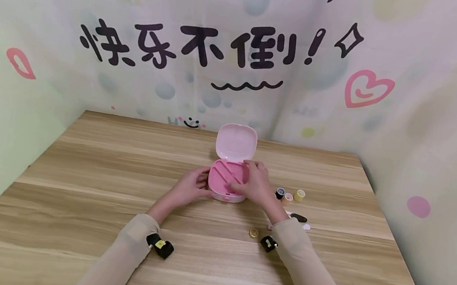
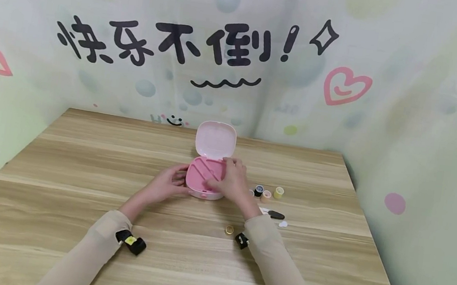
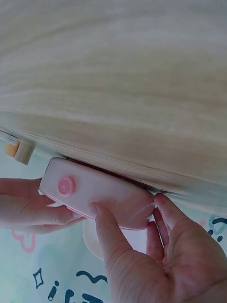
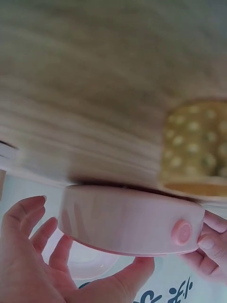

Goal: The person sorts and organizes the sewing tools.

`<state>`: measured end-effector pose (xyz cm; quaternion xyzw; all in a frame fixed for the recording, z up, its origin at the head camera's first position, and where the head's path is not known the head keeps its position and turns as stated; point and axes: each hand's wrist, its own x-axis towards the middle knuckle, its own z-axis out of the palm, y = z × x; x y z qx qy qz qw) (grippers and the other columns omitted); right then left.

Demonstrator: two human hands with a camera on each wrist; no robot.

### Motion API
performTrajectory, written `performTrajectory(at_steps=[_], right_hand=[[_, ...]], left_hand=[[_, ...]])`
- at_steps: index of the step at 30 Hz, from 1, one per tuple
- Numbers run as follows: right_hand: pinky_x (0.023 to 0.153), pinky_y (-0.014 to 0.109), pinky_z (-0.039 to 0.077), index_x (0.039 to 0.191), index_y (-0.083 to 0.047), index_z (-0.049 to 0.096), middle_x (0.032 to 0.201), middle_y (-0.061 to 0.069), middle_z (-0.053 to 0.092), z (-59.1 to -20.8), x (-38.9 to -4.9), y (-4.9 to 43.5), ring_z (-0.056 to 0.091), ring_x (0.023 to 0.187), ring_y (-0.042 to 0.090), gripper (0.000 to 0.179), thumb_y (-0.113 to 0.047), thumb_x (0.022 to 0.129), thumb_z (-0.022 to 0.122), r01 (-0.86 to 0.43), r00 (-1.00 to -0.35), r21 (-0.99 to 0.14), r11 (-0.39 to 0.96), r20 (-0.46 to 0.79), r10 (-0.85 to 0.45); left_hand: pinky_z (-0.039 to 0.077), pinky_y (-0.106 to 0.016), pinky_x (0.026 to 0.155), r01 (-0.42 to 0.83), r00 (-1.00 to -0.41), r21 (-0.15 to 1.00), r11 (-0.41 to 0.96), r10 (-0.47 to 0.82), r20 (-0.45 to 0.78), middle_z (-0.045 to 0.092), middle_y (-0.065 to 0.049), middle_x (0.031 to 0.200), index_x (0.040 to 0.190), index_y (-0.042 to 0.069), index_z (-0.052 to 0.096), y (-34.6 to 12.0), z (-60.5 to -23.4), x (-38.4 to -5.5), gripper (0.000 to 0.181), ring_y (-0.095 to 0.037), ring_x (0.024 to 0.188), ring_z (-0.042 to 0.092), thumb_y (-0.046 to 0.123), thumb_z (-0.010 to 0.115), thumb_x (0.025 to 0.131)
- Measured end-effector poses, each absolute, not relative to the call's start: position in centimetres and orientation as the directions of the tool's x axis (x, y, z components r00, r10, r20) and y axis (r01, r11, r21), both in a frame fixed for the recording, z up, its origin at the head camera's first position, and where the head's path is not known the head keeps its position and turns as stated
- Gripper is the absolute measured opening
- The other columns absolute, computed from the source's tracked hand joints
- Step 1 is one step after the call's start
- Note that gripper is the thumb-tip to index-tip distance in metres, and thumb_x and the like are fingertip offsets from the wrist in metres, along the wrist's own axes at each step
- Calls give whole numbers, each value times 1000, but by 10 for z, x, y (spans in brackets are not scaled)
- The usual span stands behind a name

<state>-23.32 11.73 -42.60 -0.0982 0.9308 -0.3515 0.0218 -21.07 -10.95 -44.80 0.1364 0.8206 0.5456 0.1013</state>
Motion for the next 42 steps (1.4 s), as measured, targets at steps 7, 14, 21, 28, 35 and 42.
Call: performTrajectory(at_steps=[7,14,21,28,35,42], right_hand=[[109,56,52,153,9,43,146,31,48,-429,-236,115,47,132,44,93,-28,83,91,-143,-980,-657,740,-9,-198],[107,53,54,150,9,46,142,28,52,-426,-237,112,51,129,42,90,-29,83,92,-123,-984,-655,746,-20,-179],[104,50,57,144,8,50,133,24,57,-428,-241,111,54,120,37,87,-30,80,94,-133,-984,-644,753,-4,-177],[101,49,58,142,8,52,129,23,60,-424,-241,110,58,114,35,85,-30,79,94,-149,-984,-629,763,14,-180],[80,38,57,121,1,60,108,15,64,-425,-239,110,59,95,27,58,-26,80,92,-169,-981,-637,752,35,-190],[67,28,55,97,-2,69,92,11,66,-426,-237,108,61,83,22,33,-22,82,91,-161,-982,-647,745,31,-186]], left_hand=[[47,-50,117,118,-941,924,363,339,-14,48,-33,154,155,-11,40,-111,-447,-210,76,-46,142,51,2,81,92],[47,-49,117,121,-941,927,355,338,-7,48,-33,154,154,-11,41,-111,-448,-210,76,-47,141,51,1,81,91],[47,-49,117,114,-942,929,352,335,-11,47,-33,155,154,-10,42,-111,-449,-210,76,-46,142,51,2,81,91],[47,-50,118,119,-941,930,348,340,-7,47,-33,155,155,-10,41,-111,-450,-211,75,-46,142,50,4,80,92],[47,-49,118,116,-941,934,339,338,-6,47,-33,155,155,-11,40,-111,-451,-212,75,-46,142,50,3,80,93],[46,-49,118,110,-943,931,349,333,-13,45,-33,156,156,-10,39,-111,-451,-211,76,-47,143,50,5,80,93]])
